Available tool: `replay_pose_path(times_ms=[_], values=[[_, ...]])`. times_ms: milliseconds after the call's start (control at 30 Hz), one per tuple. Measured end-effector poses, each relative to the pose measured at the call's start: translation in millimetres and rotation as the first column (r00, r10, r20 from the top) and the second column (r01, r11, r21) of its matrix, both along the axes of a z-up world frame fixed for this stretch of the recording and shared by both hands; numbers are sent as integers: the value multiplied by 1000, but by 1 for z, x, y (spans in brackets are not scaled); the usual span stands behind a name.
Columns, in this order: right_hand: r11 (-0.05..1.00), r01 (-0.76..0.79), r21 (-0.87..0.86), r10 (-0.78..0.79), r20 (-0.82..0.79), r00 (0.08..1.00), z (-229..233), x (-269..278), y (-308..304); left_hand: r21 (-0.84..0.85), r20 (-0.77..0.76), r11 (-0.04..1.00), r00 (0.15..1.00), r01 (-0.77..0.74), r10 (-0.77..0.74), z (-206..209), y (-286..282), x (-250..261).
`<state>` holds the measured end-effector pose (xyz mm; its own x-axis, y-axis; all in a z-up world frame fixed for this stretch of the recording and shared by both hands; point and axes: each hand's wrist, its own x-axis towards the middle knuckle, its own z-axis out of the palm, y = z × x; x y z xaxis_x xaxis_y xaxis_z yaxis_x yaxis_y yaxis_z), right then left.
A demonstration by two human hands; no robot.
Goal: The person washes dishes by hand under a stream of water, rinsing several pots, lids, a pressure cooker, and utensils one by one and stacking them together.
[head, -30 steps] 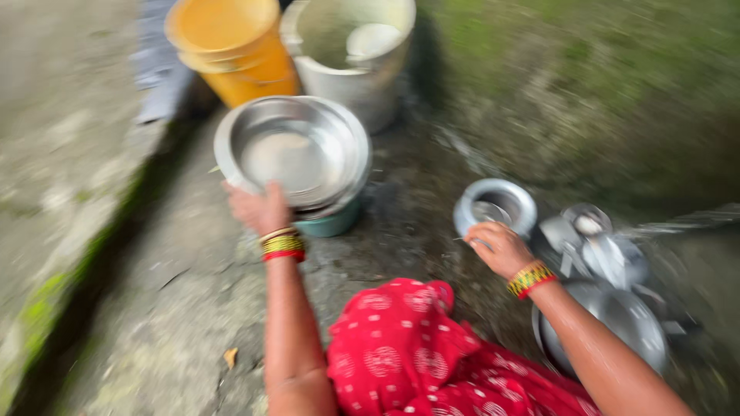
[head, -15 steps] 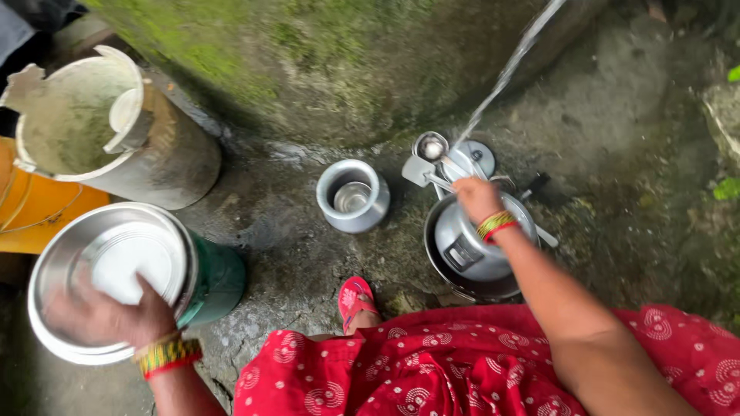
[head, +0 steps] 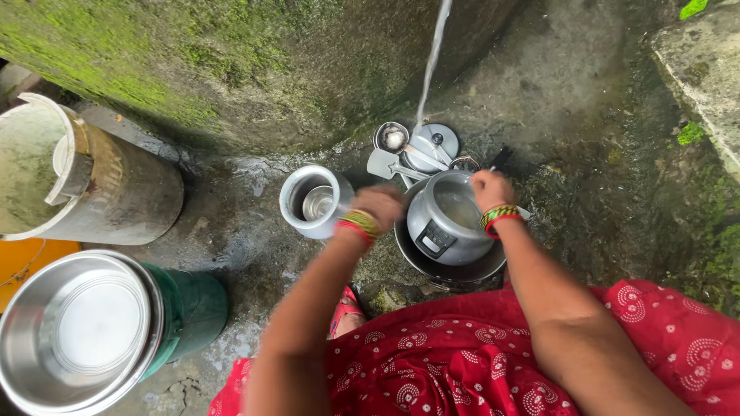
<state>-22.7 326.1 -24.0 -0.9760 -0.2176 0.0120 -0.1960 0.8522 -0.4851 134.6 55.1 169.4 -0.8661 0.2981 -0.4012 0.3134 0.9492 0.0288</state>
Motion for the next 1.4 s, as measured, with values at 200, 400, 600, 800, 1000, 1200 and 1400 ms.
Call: replay_pose_path(times_ms=[200, 400, 600, 800, 1000, 1200, 1400], values=[[965, -240, -109, 262, 275, 925, -22, 12, 7, 218, -318, 967, 946, 131, -57, -76, 121, 1], [940, -171, -294, 273, 353, 895, -45, 49, -7, -1, 153, 991, 980, 130, -129, -77, 110, 1], [763, -66, -643, 359, 336, 871, -11, 18, -20, 122, -14, 988, 996, 94, -93, -95, 145, 15], [597, 104, -795, -125, 35, 991, 22, -31, 29, 45, 185, 997, 980, 66, -73, -92, 159, -1], [333, 466, -820, -558, 227, 798, -24, -18, 128, 152, 8, 988, 1000, -20, 19, -87, 128, -16], [783, 584, -216, -125, 865, 487, -52, 72, 95, 268, -37, 958, 993, -101, 115, -26, 109, -28], [761, 643, -83, -177, 927, 330, -42, 83, 83, 320, -90, 923, 963, -214, 255, 23, 74, -30]])
